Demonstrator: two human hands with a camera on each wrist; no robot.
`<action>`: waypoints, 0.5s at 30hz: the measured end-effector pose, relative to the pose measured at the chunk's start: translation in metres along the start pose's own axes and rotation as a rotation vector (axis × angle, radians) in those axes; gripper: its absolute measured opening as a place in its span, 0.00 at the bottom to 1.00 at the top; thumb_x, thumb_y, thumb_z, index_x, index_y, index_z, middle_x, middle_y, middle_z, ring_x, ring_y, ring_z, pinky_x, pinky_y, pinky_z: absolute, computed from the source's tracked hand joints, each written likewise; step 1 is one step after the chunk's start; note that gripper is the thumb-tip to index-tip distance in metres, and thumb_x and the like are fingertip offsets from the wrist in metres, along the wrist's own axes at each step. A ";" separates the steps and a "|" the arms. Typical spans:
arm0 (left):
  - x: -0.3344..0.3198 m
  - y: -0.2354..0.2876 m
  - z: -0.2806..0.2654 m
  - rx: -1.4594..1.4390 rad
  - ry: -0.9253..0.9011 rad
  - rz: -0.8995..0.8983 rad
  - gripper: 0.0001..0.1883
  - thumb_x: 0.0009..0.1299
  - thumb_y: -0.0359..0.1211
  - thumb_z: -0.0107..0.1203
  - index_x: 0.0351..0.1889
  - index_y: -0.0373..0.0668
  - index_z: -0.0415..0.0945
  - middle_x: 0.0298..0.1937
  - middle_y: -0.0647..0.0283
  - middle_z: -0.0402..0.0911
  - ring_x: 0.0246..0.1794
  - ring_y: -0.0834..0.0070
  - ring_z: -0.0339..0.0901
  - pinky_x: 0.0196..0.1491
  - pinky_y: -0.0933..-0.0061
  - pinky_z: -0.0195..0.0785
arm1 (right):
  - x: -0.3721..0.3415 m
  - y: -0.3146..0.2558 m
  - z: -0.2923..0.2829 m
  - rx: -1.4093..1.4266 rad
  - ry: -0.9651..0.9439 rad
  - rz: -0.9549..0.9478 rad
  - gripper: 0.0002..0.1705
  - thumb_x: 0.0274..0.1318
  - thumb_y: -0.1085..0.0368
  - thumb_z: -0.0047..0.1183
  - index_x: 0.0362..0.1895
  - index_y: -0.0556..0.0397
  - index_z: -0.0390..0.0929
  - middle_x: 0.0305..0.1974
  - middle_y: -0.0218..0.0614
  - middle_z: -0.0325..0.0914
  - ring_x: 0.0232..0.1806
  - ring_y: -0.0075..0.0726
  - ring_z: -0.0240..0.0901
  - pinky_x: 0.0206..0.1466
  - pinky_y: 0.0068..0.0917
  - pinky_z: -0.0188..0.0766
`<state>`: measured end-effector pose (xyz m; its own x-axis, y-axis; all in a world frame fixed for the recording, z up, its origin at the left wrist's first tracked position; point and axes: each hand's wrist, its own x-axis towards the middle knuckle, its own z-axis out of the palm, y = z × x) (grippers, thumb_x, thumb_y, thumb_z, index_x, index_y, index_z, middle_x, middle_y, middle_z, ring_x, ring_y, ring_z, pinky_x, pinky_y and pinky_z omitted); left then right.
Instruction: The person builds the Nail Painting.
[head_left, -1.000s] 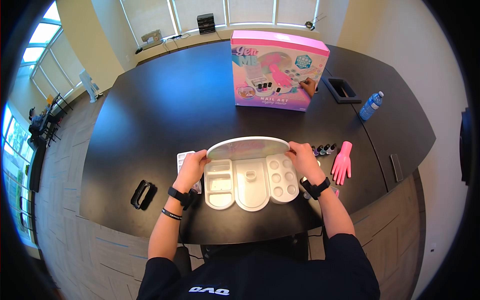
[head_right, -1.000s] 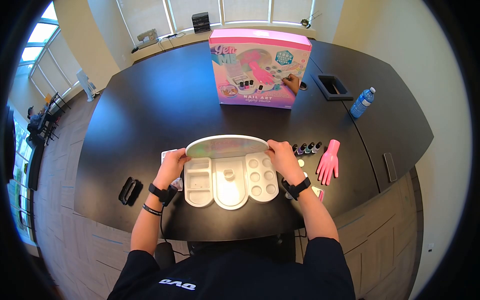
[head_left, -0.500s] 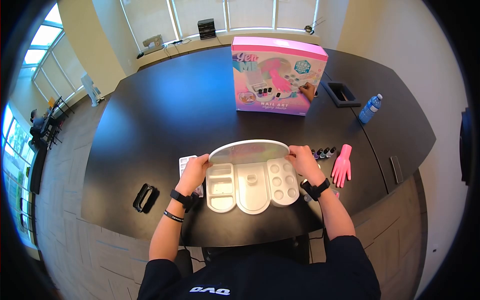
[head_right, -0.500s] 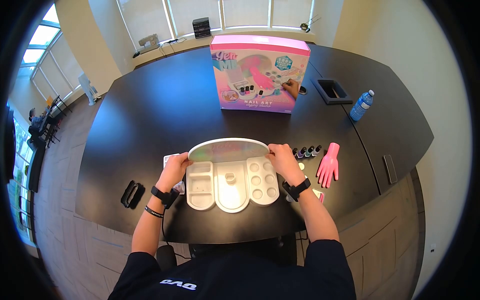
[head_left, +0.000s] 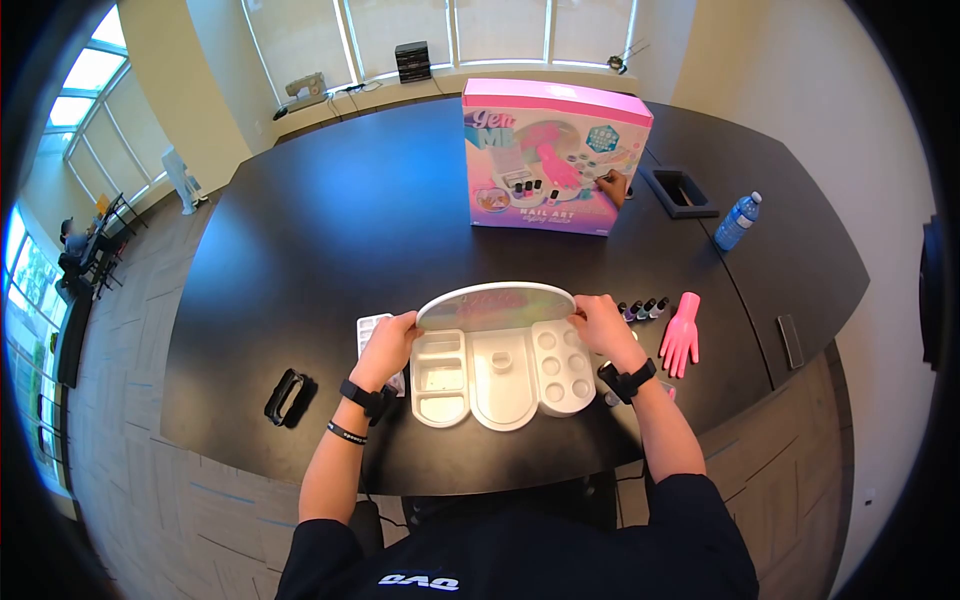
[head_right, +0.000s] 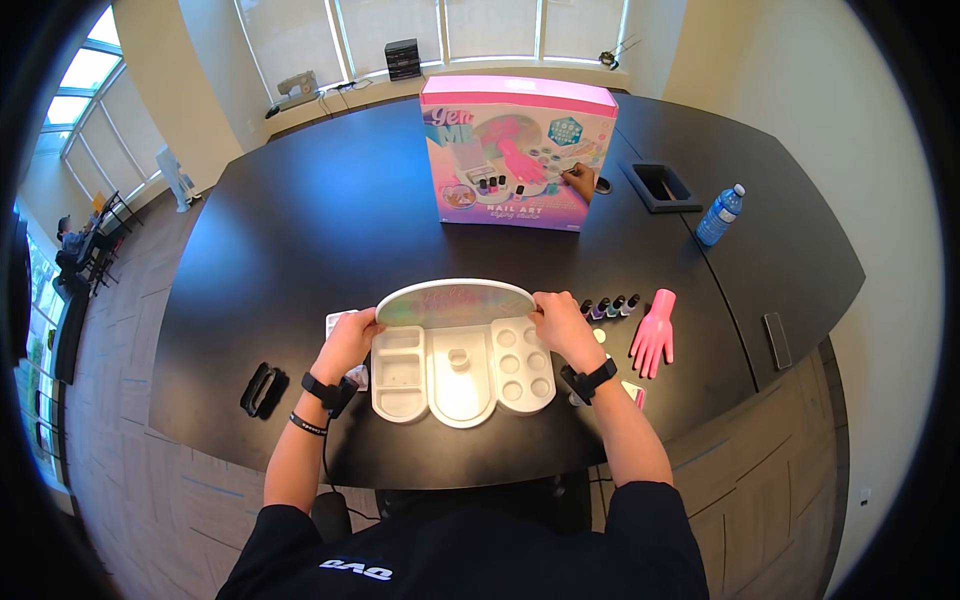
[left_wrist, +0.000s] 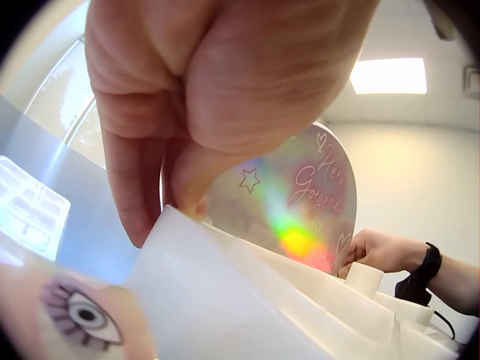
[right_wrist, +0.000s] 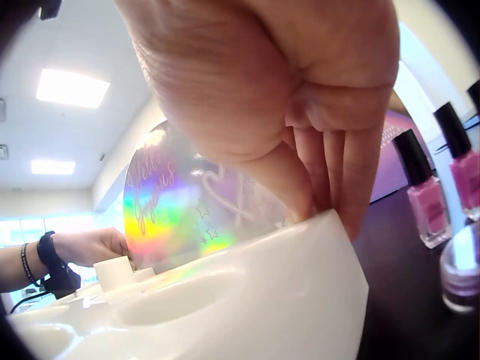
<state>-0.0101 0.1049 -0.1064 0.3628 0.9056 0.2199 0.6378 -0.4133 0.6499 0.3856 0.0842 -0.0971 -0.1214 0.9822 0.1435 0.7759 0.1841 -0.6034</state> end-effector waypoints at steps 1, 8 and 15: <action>0.000 0.001 -0.001 0.008 -0.014 -0.020 0.06 0.76 0.26 0.59 0.45 0.33 0.82 0.37 0.40 0.86 0.42 0.39 0.84 0.45 0.49 0.75 | 0.000 0.000 0.000 -0.002 0.001 0.001 0.07 0.63 0.71 0.64 0.39 0.64 0.84 0.37 0.61 0.85 0.46 0.73 0.83 0.52 0.58 0.79; 0.000 0.004 -0.001 -0.023 -0.024 -0.041 0.05 0.76 0.26 0.59 0.44 0.33 0.82 0.39 0.40 0.86 0.44 0.37 0.83 0.46 0.47 0.75 | -0.004 -0.008 -0.003 -0.002 -0.003 0.037 0.07 0.64 0.70 0.62 0.40 0.64 0.83 0.38 0.62 0.85 0.47 0.73 0.83 0.52 0.59 0.78; 0.000 0.001 0.000 -0.003 -0.025 -0.038 0.05 0.76 0.26 0.59 0.44 0.33 0.82 0.39 0.41 0.87 0.44 0.37 0.83 0.46 0.47 0.75 | -0.003 -0.001 0.004 -0.026 0.093 -0.058 0.07 0.61 0.72 0.66 0.39 0.64 0.82 0.36 0.59 0.86 0.42 0.70 0.84 0.46 0.53 0.78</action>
<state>-0.0094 0.1046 -0.1053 0.3556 0.9178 0.1769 0.6494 -0.3787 0.6594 0.3833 0.0810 -0.1001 -0.1096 0.9619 0.2504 0.7854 0.2382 -0.5713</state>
